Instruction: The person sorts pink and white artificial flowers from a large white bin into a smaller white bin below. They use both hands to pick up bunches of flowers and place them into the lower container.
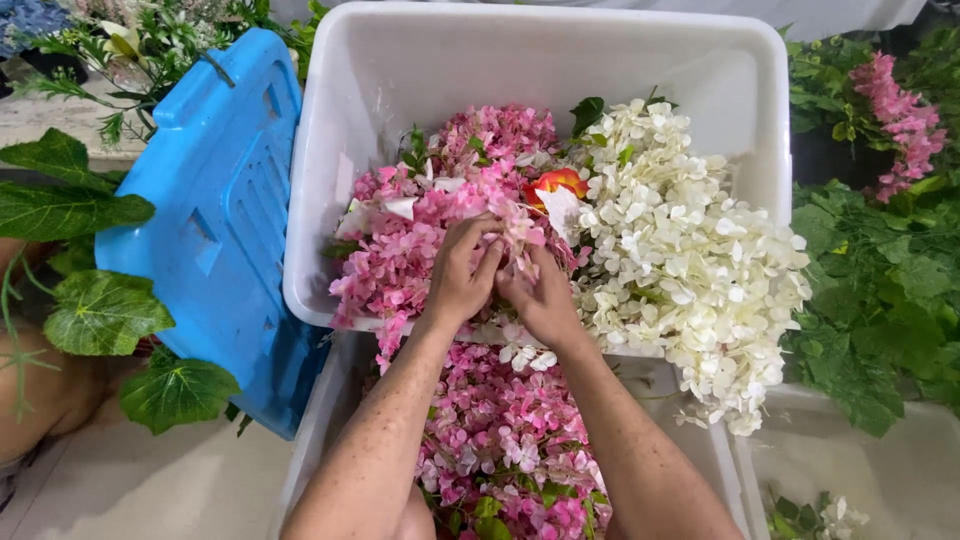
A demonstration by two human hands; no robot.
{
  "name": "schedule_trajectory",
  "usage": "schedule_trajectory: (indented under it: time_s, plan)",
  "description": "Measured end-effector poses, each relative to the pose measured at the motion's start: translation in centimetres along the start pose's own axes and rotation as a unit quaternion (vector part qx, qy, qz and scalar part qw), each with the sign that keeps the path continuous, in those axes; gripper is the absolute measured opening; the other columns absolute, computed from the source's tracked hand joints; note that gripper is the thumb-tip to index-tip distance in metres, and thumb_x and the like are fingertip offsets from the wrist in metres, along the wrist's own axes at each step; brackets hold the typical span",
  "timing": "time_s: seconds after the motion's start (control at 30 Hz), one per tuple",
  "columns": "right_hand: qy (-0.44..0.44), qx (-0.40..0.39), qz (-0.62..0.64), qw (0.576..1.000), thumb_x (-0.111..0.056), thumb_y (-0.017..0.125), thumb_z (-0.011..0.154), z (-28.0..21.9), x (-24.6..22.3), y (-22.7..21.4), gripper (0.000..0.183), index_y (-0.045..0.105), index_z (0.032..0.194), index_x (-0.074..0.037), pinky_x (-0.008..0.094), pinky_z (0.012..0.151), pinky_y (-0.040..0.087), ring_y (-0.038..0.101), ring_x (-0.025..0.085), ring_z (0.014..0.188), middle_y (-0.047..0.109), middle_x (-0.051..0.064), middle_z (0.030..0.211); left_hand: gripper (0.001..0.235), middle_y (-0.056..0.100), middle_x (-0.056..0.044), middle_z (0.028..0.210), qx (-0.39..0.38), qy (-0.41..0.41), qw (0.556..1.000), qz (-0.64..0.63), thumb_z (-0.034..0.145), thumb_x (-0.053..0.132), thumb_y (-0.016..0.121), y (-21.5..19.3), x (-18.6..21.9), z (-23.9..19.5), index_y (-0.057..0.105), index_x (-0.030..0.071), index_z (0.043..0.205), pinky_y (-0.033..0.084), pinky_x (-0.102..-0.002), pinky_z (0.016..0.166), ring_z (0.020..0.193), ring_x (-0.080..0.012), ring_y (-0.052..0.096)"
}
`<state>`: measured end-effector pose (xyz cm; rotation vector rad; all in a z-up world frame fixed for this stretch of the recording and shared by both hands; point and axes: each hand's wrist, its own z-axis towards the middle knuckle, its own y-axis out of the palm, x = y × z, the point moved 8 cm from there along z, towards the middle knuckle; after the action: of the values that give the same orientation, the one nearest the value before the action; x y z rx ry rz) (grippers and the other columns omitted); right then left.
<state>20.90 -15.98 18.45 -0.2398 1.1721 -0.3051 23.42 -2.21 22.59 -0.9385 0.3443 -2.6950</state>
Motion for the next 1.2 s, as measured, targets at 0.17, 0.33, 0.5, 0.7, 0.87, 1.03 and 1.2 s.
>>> schedule_trajectory:
  time_s: [0.17,0.33,0.5,0.7,0.87,1.03,1.2]
  plan:
    - [0.003,0.038,0.172,0.984,-0.009,0.055,0.102,-0.5,-3.3,-2.2,0.016,0.066,0.113,-0.007,0.031,0.06,0.053,0.063,0.015,0.066,0.067,0.007,0.08,0.053,0.058,-0.024,0.132,-0.024,-0.074,0.997,-0.029,0.088,0.005,0.06,-0.2,-0.8,-0.5,0.046,0.01,0.139,0.047,-0.056,0.104,0.128,-0.0461,0.054]
    - [0.053,0.048,0.254,0.965,-0.004,0.063,0.098,-1.2,-4.1,-2.2,0.024,0.065,0.121,-0.003,0.03,0.07,0.056,0.063,0.014,0.08,0.064,0.005,0.089,0.065,0.056,-0.029,0.138,-0.05,-0.132,0.989,-0.048,0.087,0.003,0.06,-0.3,-1.4,-1.1,0.038,0.011,0.147,0.05,-0.056,0.104,0.13,-0.0522,0.052]
    - [0.099,0.002,0.244,0.965,0.0,0.056,0.096,-1.6,-3.9,-2.1,0.019,0.069,0.11,-0.004,0.025,0.051,0.046,0.063,0.015,0.062,0.061,0.006,0.07,0.079,0.055,-0.024,0.138,-0.069,-0.111,0.991,0.006,0.081,-0.008,0.061,-0.2,0.8,-0.7,0.029,0.008,0.151,0.049,-0.06,0.106,0.131,-0.047,0.054]
    - [0.013,0.009,0.277,0.961,0.01,0.057,0.09,-1.1,-5.0,-2.7,0.023,0.071,0.1,-0.004,0.023,0.053,0.047,0.061,0.015,0.066,0.064,0.008,0.072,0.075,0.048,-0.02,0.145,-0.056,-0.142,0.98,0.124,0.082,-0.004,0.071,-2.0,-0.7,-1.1,0.044,0.012,0.15,0.047,-0.06,0.107,0.135,-0.0475,0.047]
    - [-0.023,0.046,0.337,0.94,0.011,0.06,0.09,-0.2,-2.7,-3.4,0.023,0.074,0.101,-0.005,0.024,0.059,0.05,0.061,0.014,0.069,0.067,0.008,0.079,0.046,0.053,-0.008,0.14,-0.031,-0.15,0.961,0.232,0.084,0.01,0.07,-1.6,-6.5,-2.2,0.062,0.013,0.13,0.045,-0.053,0.108,0.133,-0.0398,0.045]
    - [0.005,0.097,0.371,0.924,0.012,0.059,0.094,-0.5,-2.4,-3.9,0.03,0.07,0.116,-0.004,0.029,0.073,0.057,0.069,0.018,0.083,0.072,0.012,0.092,0.023,0.064,-0.008,0.1,0.033,-0.157,0.965,0.209,0.107,0.038,0.051,-3.0,-3.8,-1.5,0.064,0.018,0.108,0.052,-0.059,0.086,0.102,-0.0403,0.063]
    - [0.027,0.136,0.364,0.921,0.01,0.057,0.096,-0.3,-0.7,-4.3,0.036,0.067,0.127,-0.007,0.037,0.086,0.059,0.07,0.02,0.095,0.072,0.011,0.104,0.017,0.073,-0.005,0.1,0.022,-0.135,0.985,0.104,0.096,0.019,0.062,-1.0,-2.9,-1.6,0.066,0.021,0.112,0.056,-0.046,0.089,0.103,-0.0315,0.069]
